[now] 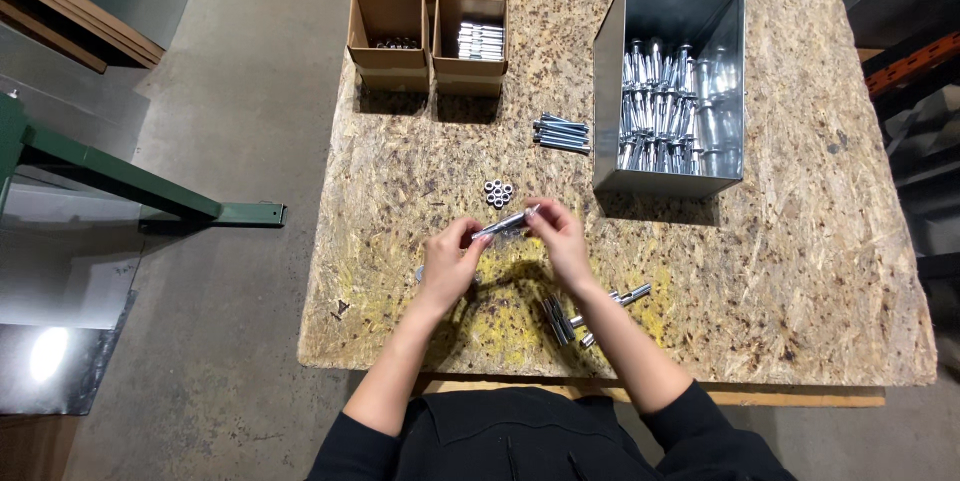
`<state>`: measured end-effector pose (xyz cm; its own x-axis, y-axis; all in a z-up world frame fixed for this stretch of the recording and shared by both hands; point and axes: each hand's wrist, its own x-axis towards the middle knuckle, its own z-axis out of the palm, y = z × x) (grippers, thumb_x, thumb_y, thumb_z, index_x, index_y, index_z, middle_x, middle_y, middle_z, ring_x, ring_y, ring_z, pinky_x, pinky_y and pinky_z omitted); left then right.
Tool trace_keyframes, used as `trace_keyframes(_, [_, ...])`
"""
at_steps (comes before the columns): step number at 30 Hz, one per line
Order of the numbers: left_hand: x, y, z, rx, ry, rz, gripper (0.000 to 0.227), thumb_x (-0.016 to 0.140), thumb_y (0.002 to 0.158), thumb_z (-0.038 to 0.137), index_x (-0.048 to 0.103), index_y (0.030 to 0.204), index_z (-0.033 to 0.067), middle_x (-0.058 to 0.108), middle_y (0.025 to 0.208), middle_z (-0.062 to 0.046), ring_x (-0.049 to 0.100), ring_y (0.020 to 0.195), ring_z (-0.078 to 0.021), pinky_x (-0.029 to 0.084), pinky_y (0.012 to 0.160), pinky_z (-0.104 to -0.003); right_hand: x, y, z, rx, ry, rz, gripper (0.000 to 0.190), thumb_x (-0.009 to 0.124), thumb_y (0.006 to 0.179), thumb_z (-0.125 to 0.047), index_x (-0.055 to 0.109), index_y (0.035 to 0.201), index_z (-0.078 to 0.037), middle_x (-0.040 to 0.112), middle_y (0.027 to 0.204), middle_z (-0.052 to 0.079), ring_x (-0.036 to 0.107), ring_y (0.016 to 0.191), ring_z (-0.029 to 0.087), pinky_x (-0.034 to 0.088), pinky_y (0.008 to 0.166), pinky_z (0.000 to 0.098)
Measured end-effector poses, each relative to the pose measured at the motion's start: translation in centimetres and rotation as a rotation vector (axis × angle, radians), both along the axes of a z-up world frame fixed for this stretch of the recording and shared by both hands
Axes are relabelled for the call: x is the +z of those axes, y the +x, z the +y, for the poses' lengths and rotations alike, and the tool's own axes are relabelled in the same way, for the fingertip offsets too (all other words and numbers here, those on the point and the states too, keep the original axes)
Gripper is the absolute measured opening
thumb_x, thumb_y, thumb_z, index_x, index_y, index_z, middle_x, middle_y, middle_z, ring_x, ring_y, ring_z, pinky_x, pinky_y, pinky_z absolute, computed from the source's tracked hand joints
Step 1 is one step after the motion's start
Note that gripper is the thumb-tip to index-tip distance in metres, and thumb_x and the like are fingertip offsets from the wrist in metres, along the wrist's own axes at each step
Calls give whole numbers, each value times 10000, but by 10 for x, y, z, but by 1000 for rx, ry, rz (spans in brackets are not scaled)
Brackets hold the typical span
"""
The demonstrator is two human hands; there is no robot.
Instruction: The person repeatedly picks a bolt, a washer, and a nut from piles on a workbench, threads the washer and nut onto the bolt, and places the assembled fastener into a metal bin. The process continues until the piles are depleted.
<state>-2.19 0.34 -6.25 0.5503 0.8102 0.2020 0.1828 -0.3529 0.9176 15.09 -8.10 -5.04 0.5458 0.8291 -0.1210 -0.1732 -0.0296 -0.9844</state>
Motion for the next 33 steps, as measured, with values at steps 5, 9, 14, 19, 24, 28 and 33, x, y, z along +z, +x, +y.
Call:
trace_keyframes(5, [16,5,-1,-20,1,14,107,687,851,111,658,945,67,699,780,-140,692,733,-322,542,624,-353,4,-25,-7,55,-4,131,287,459,1004,-134,582,1215,15,648,847,122,633,650,126,511,553,199])
trace_keyframes(9, [16,8,1,-126,6,23,107,693,844,110,665,941,74,706,785,-134,696,748,-321,551,637,-366,-24,-8,-14,168,-55,94,222,541,985,-177,643,1103,-19,570,680,47,523,520,79,419,456,190])
trace_keyframes(14, [-3,23,2,-194,3,10,155,707,848,162,679,984,95,715,860,-126,689,814,-311,553,682,-364,-5,-5,-27,156,-42,142,205,510,976,-110,617,1130,-27,415,595,-24,397,482,39,324,445,166])
trace_keyframes(19, [-1,35,31,-221,-1,67,197,602,934,184,659,1100,95,692,1008,-154,656,945,-328,538,781,-402,-12,11,-40,45,-21,297,220,490,966,-86,597,1147,-24,340,563,-91,324,431,-7,265,414,133])
trace_keyframes(24, [-9,42,67,-80,390,553,434,686,855,181,585,1273,120,469,1335,-200,458,1227,-394,481,921,-513,-26,32,-53,-15,8,347,189,435,986,-93,564,1114,-41,216,613,-89,259,476,9,225,445,133])
trace_keyframes(28, [-61,51,73,-120,517,645,410,709,816,242,605,1211,216,503,1276,-113,448,1247,-321,448,943,-467,-10,31,-57,-27,1,344,185,437,984,-92,560,1114,-47,196,613,-80,249,468,14,233,445,141])
trace_keyframes(33, [-94,51,76,-53,566,495,181,698,813,237,620,953,151,549,1009,-17,523,1074,-224,474,833,-360,-15,33,-62,-45,-4,348,176,446,981,-90,563,1105,-44,185,619,-81,248,464,8,234,443,138])
